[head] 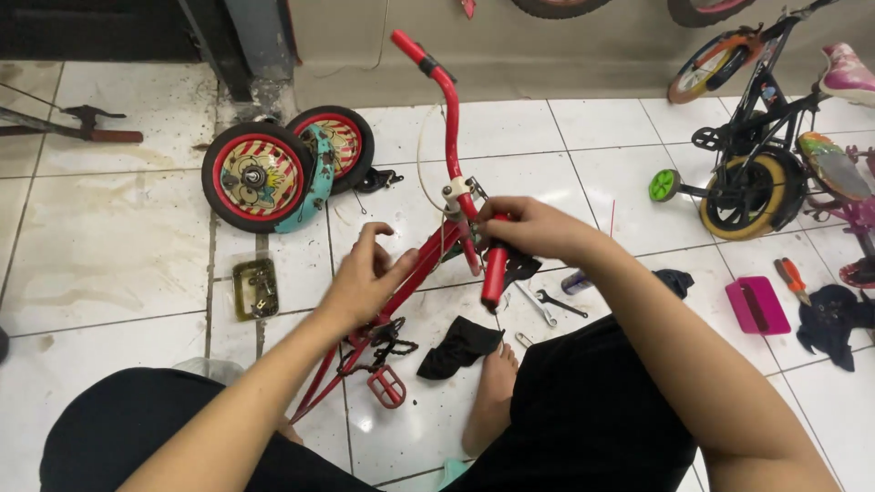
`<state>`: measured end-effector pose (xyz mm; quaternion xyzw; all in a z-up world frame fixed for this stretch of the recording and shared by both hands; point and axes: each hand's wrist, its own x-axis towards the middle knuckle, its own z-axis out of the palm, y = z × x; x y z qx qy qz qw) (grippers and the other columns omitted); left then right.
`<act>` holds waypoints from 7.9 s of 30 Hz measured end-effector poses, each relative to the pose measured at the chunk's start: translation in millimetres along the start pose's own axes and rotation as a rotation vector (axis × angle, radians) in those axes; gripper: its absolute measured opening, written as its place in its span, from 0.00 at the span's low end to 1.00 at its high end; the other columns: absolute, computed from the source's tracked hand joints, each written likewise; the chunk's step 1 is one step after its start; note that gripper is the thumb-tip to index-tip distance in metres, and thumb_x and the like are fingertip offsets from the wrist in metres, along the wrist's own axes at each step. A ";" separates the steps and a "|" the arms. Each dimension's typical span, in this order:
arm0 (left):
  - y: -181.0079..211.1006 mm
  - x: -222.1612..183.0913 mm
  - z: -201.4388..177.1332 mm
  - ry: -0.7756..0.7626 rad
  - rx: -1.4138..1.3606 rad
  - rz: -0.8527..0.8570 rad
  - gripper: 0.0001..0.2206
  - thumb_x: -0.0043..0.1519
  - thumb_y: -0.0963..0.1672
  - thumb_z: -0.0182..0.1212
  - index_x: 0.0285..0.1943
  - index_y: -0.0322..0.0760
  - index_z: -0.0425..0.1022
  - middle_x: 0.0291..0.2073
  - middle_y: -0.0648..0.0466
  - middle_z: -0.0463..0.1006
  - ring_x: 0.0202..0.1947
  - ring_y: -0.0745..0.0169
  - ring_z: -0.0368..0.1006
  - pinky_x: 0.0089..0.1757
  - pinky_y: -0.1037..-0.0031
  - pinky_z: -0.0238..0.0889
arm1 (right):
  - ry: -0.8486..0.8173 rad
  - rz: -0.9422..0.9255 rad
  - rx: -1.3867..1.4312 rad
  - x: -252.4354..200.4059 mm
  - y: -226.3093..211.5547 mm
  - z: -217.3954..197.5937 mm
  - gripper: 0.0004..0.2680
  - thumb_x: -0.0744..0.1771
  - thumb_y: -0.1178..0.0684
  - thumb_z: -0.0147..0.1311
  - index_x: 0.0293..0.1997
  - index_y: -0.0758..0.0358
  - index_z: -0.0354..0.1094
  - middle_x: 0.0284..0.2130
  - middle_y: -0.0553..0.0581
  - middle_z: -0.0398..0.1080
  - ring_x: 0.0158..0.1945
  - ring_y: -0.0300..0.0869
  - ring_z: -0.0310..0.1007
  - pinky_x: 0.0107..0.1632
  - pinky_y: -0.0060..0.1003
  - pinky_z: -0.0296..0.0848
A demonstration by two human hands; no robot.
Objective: Cleaning and lubricating the handlebars and frame of a small red bicycle.
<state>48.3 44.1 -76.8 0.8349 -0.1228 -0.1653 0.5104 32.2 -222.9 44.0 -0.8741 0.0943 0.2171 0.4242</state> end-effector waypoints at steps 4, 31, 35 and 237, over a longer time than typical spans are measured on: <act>-67.0 21.8 -13.1 -0.070 0.547 -0.112 0.42 0.50 0.62 0.70 0.69 0.43 0.63 0.63 0.39 0.67 0.68 0.35 0.60 0.59 0.46 0.60 | -0.039 -0.001 0.289 -3.9 2.1 -24.0 0.05 0.65 0.56 0.53 0.43 0.64 0.69 0.41 0.69 0.78 0.44 0.51 0.82 0.42 0.44 0.82; -147.1 58.0 7.1 -0.324 0.012 -0.499 0.26 0.56 0.56 0.63 0.59 0.42 0.79 0.49 0.39 0.82 0.51 0.44 0.79 0.51 0.63 0.69 | 0.046 -0.225 0.584 31.7 52.6 -72.1 0.08 0.65 0.65 0.55 0.44 0.63 0.62 0.40 0.79 0.75 0.45 0.59 0.82 0.47 0.48 0.82; -140.1 66.1 19.9 -0.217 0.000 -0.437 0.26 0.54 0.56 0.66 0.58 0.46 0.79 0.43 0.43 0.83 0.45 0.49 0.79 0.47 0.65 0.70 | 0.064 -0.268 0.521 41.5 60.7 -85.5 0.09 0.65 0.64 0.56 0.47 0.62 0.62 0.40 0.77 0.76 0.44 0.57 0.82 0.47 0.47 0.82; -150.6 35.5 36.5 0.002 0.429 -0.115 0.10 0.54 0.48 0.61 0.38 0.45 0.67 0.31 0.54 0.77 0.45 0.45 0.78 0.50 0.49 0.63 | -0.095 0.174 0.065 117.8 245.3 312.6 0.30 0.58 0.36 0.70 0.58 0.67 0.66 0.42 0.68 0.76 0.48 0.57 0.79 0.50 0.45 0.76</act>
